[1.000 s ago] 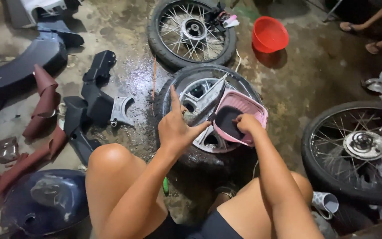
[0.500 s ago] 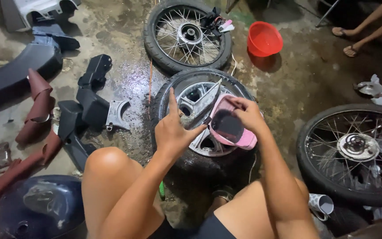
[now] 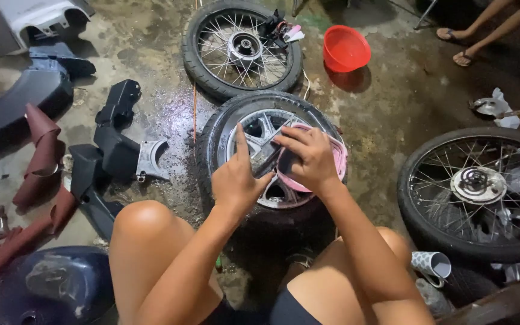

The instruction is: The person sits on the floor and scrubs a silver motorcycle wheel with a brush. They repeatedly dip the brush into a pink bucket of water to clean the spokes and rim of the wheel.

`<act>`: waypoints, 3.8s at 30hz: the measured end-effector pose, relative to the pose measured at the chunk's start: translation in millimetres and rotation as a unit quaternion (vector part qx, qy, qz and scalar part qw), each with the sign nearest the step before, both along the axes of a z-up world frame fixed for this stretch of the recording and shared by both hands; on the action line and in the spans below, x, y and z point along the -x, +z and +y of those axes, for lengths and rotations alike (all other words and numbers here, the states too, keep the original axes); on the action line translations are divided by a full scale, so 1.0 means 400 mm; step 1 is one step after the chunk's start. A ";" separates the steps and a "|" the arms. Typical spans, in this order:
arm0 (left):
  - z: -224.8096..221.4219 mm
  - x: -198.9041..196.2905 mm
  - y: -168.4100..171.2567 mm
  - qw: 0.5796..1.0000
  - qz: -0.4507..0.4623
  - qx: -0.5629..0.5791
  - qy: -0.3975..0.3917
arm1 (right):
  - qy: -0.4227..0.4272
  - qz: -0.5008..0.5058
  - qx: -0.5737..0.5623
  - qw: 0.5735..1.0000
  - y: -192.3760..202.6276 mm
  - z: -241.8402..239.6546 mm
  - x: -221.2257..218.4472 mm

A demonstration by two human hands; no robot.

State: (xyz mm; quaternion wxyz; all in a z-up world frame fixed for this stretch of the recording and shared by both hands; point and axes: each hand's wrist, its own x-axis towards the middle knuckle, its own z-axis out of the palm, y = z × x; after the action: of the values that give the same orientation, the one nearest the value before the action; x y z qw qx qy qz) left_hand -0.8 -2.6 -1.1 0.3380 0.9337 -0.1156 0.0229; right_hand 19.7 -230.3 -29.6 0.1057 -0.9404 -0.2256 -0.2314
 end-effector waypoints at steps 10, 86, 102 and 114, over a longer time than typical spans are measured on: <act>-0.009 0.007 -0.010 1.000 0.023 -0.018 -0.005 | -0.041 -0.033 0.006 0.999 -0.071 0.012 -0.015; -0.013 0.004 -0.033 0.998 -0.043 -0.046 -0.001 | -0.004 0.024 -0.157 0.987 -0.097 0.021 -0.032; 0.002 -0.003 -0.024 1.000 -0.024 0.012 -0.005 | -0.046 0.088 -0.257 0.961 -0.088 -0.059 -0.092; 0.051 0.012 0.079 0.991 0.064 0.118 0.013 | -0.124 0.238 -0.669 0.693 -0.070 -0.123 -0.070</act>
State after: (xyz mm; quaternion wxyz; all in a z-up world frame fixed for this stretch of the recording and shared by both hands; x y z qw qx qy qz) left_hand -5.4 17.8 30.5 0.4525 0.8881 -0.0785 -0.0191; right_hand 47.7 -279.6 -57.8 0.7277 -0.6639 0.1398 -0.1011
